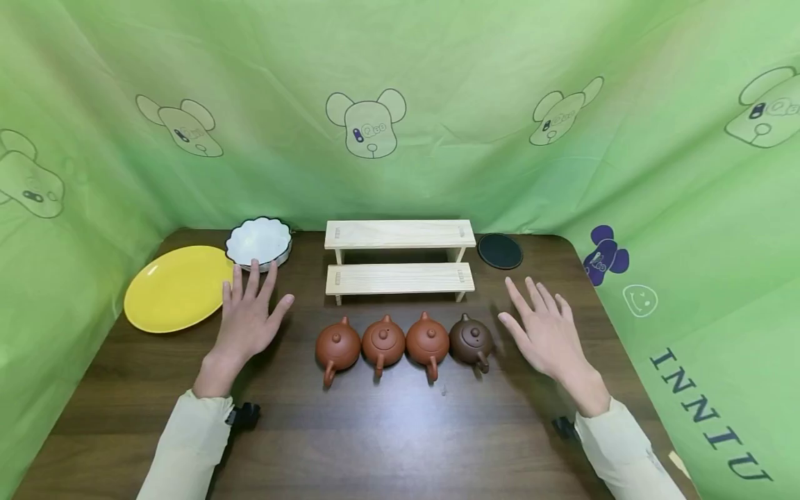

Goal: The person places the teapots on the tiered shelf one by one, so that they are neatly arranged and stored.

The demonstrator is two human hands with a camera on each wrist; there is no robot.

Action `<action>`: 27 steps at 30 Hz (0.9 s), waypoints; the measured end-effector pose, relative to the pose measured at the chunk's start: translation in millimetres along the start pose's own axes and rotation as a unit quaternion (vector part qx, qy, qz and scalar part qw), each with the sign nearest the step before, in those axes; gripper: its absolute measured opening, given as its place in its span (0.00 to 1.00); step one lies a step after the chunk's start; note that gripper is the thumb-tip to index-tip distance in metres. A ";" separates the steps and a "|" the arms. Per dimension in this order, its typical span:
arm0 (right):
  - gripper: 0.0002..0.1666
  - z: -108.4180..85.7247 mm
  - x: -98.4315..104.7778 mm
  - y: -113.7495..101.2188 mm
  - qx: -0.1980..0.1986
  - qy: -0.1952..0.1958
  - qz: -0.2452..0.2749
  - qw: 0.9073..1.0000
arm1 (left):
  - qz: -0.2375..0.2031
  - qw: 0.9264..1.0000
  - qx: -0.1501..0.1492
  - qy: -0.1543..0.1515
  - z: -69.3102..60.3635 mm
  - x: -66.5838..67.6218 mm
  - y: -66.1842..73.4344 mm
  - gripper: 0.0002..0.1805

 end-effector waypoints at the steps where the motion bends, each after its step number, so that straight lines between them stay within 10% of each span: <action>1: 0.39 -2.9 0.6 -1.7 0.001 0.010 0.002 1.000 | -0.011 1.000 0.000 -0.002 -0.1 -2.0 1.1 0.45; 10: 0.32 -20.8 7.3 -12.6 -0.014 0.096 0.048 0.994 | -0.114 0.993 0.018 -0.040 4.9 -24.5 11.6 0.42; 19: 0.06 -30.0 6.0 -13.4 -0.075 0.112 0.157 0.978 | -0.264 0.964 0.030 -0.027 15.3 -43.2 22.8 0.39; 23: 0.02 -32.7 -2.5 -12.3 -0.093 0.080 0.221 0.968 | -0.346 0.936 0.060 -0.006 18.3 -52.8 19.4 0.32; 27: 0.05 -36.6 -14.8 -9.5 -0.121 0.028 0.273 0.954 | -0.446 0.890 0.090 0.013 22.0 -61.7 16.2 0.27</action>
Point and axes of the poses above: each hand's wrist, its own z-axis towards the middle knuckle, its own x-axis out of the back of the hand, y = z × x, the point moved 9 cm from there along z, towards the middle knuckle, and after that the axes turned 14 degrees about -z, right-handed, at the moved point
